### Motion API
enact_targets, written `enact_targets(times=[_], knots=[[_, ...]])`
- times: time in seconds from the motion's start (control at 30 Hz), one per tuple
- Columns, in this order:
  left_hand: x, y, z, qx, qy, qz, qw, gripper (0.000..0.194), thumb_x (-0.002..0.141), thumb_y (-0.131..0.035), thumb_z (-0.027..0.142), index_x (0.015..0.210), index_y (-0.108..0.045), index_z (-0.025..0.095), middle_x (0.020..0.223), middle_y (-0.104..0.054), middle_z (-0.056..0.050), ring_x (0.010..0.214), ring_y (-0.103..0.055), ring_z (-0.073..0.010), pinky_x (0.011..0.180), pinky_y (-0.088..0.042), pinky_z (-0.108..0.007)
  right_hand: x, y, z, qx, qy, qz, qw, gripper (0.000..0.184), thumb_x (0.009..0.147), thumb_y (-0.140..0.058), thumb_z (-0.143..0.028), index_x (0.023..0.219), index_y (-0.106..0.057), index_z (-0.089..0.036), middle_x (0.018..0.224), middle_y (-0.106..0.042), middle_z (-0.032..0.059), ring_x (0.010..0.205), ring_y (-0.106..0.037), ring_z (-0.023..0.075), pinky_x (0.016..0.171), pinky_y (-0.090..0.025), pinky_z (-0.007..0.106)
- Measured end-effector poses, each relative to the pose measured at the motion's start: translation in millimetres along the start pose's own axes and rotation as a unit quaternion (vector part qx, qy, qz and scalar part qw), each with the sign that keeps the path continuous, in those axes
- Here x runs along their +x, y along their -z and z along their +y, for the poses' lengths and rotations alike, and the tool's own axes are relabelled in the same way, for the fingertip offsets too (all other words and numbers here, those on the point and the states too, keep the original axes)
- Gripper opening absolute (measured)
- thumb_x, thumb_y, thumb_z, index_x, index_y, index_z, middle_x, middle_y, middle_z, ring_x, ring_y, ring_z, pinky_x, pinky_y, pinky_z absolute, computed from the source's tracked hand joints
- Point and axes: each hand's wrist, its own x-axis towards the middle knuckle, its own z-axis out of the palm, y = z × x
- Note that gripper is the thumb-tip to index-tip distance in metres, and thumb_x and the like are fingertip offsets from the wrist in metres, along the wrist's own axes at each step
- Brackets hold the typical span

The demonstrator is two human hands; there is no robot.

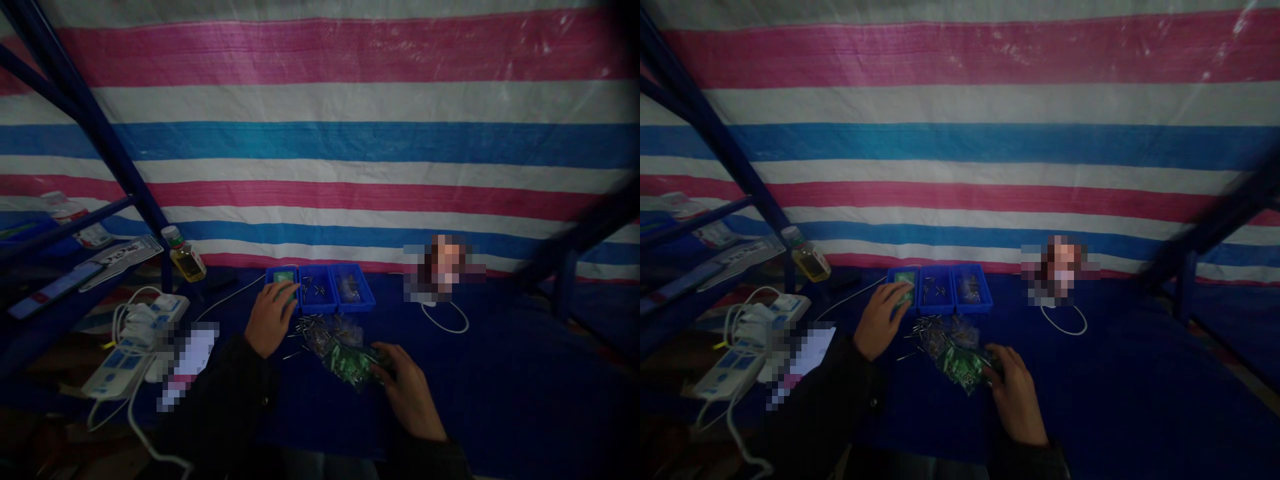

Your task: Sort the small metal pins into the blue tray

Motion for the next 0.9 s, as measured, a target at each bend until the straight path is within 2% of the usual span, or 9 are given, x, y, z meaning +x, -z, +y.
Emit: enact_targets(times=[0.17, 0.27, 0.4, 0.47, 0.53, 0.67, 0.77, 0.83, 0.9], knots=[[-50, -4.6, 39, -0.145, 0.038, 0.030, 0.988, 0.027, 0.102, -0.052, 0.021, 0.125, -0.065, 0.026, 0.120, -0.066, -0.008, 0.115, -0.060, -0.0238, 0.101, -0.050, -0.041, 2, 8, -2, 0.051, -0.080, 0.075, 0.993, 0.029, 0.085, -0.062, -0.036, 0.109, -0.068, -0.022, 0.098, -0.073, 0.0067, 0.086, -0.070, 0.0242, 0.078, -0.054, 0.035], [-68, -12.3, 46, -0.179, 0.043, 0.032, 0.982, 0.024, 0.101, -0.053, 0.019, 0.118, -0.069, 0.025, 0.114, -0.068, -0.009, 0.108, -0.063, -0.0238, 0.096, -0.052, -0.040, 4, 10, -9, 0.057, -0.093, 0.137, 0.985, 0.030, 0.085, -0.065, -0.041, 0.106, -0.068, -0.020, 0.097, -0.072, 0.0091, 0.085, -0.069, 0.0251, 0.077, -0.053, 0.036], [-76, -16.5, 47, -0.207, 0.069, 0.035, 0.975, 0.023, 0.100, -0.055, 0.021, 0.114, -0.072, 0.025, 0.109, -0.070, -0.010, 0.104, -0.065, -0.0253, 0.091, -0.054, -0.041, 5, 9, -31, 0.117, -0.117, 0.204, 0.965, 0.038, 0.085, -0.070, -0.045, 0.113, -0.066, -0.018, 0.097, -0.071, 0.0091, 0.085, -0.068, 0.0249, 0.078, -0.053, 0.037], [-78, -17.0, 51, -0.226, 0.088, 0.032, 0.970, 0.021, 0.099, -0.057, 0.023, 0.112, -0.073, 0.025, 0.106, -0.071, -0.010, 0.099, -0.066, -0.0250, 0.087, -0.055, -0.039, 4, 4, -48, 0.193, -0.103, 0.178, 0.959, 0.043, 0.086, -0.071, -0.046, 0.118, -0.062, -0.019, 0.098, -0.070, 0.0085, 0.089, -0.068, 0.0247, 0.079, -0.054, 0.035], [-82, -16.1, 58, -0.245, 0.109, 0.023, 0.963, 0.019, 0.098, -0.059, 0.025, 0.109, -0.073, 0.024, 0.103, -0.072, -0.009, 0.092, -0.068, -0.0233, 0.081, -0.057, -0.036, 3, -6, -66, 0.268, -0.083, 0.114, 0.953, 0.043, 0.089, -0.069, -0.045, 0.121, -0.058, -0.019, 0.097, -0.071, 0.0079, 0.090, -0.069, 0.0243, 0.077, -0.055, 0.033], [-103, -1.2, 65, -0.266, 0.138, -0.010, 0.954, 0.018, 0.096, -0.061, 0.026, 0.109, -0.074, 0.026, 0.100, -0.074, -0.007, 0.084, -0.070, -0.0217, 0.075, -0.058, -0.032, 2, -29, -94, 0.313, -0.036, 0.039, 0.948, 0.033, 0.093, -0.064, -0.041, 0.118, -0.056, -0.021, 0.096, -0.071, 0.0053, 0.084, -0.069, 0.0204, 0.074, -0.054, 0.030], [-122, 26.0, 48, -0.222, 0.153, -0.010, 0.963, 0.019, 0.093, -0.065, 0.028, 0.108, -0.075, 0.030, 0.098, -0.075, -0.005, 0.082, -0.072, -0.0221, 0.073, -0.060, -0.032, 3, -39, -106, 0.316, -0.016, 0.009, 0.948, 0.029, 0.094, -0.064, -0.040, 0.114, -0.056, -0.021, 0.082, -0.068, 0.0007, 0.071, -0.064, 0.0170, 0.066, -0.052, 0.026], [-129, 45.8, 31, -0.156, 0.170, 0.028, 0.973, 0.017, 0.092, -0.064, 0.029, 0.105, -0.075, 0.031, 0.096, -0.075, -0.004, 0.079, -0.072, -0.0228, 0.071, -0.061, -0.033, 6, -43, -113, 0.339, -0.021, -0.016, 0.940, 0.027, 0.094, -0.064, -0.042, 0.110, -0.058, -0.021, 0.076, -0.064, -0.0015, 0.064, -0.061, 0.0155, 0.058, -0.050, 0.024], [-130, 58.2, 19, -0.080, 0.182, 0.069, 0.978, 0.019, 0.093, -0.063, 0.028, 0.108, -0.074, 0.032, 0.102, -0.074, -0.005, 0.089, -0.072, -0.0252, 0.080, -0.060, -0.038, 8, -49, -120, 0.370, -0.031, -0.048, 0.927, 0.023, 0.094, -0.063, -0.043, 0.101, -0.061, -0.021, 0.070, -0.060, -0.0028, 0.059, -0.057, 0.0144, 0.052, -0.048, 0.022]])
